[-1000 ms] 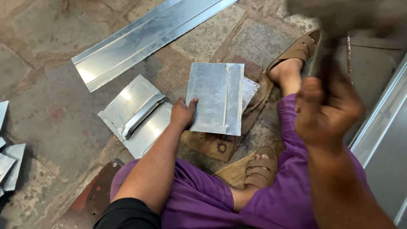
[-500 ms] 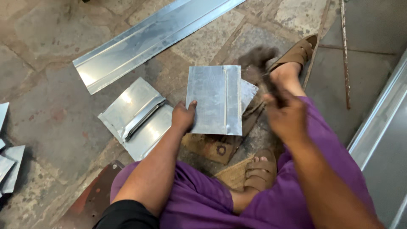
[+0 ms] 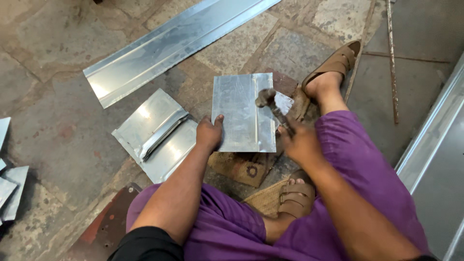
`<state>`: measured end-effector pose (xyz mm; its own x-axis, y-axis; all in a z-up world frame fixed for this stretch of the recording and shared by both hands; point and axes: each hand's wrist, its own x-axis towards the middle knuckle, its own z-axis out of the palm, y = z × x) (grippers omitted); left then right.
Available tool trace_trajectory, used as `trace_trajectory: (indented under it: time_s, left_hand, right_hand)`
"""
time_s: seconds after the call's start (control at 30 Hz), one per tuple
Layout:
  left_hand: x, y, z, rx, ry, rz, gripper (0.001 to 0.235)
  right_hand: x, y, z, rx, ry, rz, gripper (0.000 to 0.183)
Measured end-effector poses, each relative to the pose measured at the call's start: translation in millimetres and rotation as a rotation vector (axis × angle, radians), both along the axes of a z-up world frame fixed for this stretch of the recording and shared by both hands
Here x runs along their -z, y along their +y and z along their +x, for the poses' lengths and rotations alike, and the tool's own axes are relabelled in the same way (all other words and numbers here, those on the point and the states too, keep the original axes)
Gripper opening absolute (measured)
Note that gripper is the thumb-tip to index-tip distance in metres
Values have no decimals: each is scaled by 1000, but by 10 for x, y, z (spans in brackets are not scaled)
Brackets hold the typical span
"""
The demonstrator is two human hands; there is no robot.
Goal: The person shapes metal plates by striking them with a hammer on a stone block while sitting on the floor.
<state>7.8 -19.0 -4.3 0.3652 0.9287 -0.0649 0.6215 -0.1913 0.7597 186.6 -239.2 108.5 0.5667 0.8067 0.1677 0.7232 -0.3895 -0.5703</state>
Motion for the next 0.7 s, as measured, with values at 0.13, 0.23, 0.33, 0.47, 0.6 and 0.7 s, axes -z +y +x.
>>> trace_trajectory:
  time_s: [0.13, 0.23, 0.33, 0.47, 0.6, 0.7]
  left_hand:
    - [-8, 5, -22, -24, -28, -55, 50]
    - [13, -11, 5, -44, -25, -63, 48]
    - [17, 2, 24, -64, -29, -85, 47]
    - [40, 18, 16, -59, -17, -65, 49]
    - [-12, -4, 0, -61, -31, -79, 54]
    - [-107, 1, -21, -39, -110, -152, 62]
  right_hand:
    - [-554, -197, 68, 101, 12, 183, 36]
    - [-970, -394, 121, -66, 2, 739, 29]
    - [-985, -406, 109, -48, 14, 926, 31]
    - [-482, -242, 15, -33, -118, 860, 30]
    - [-43, -31, -66, -147, 53, -40, 45]
    - [-203, -51, -38, 113, 145, -114, 51]
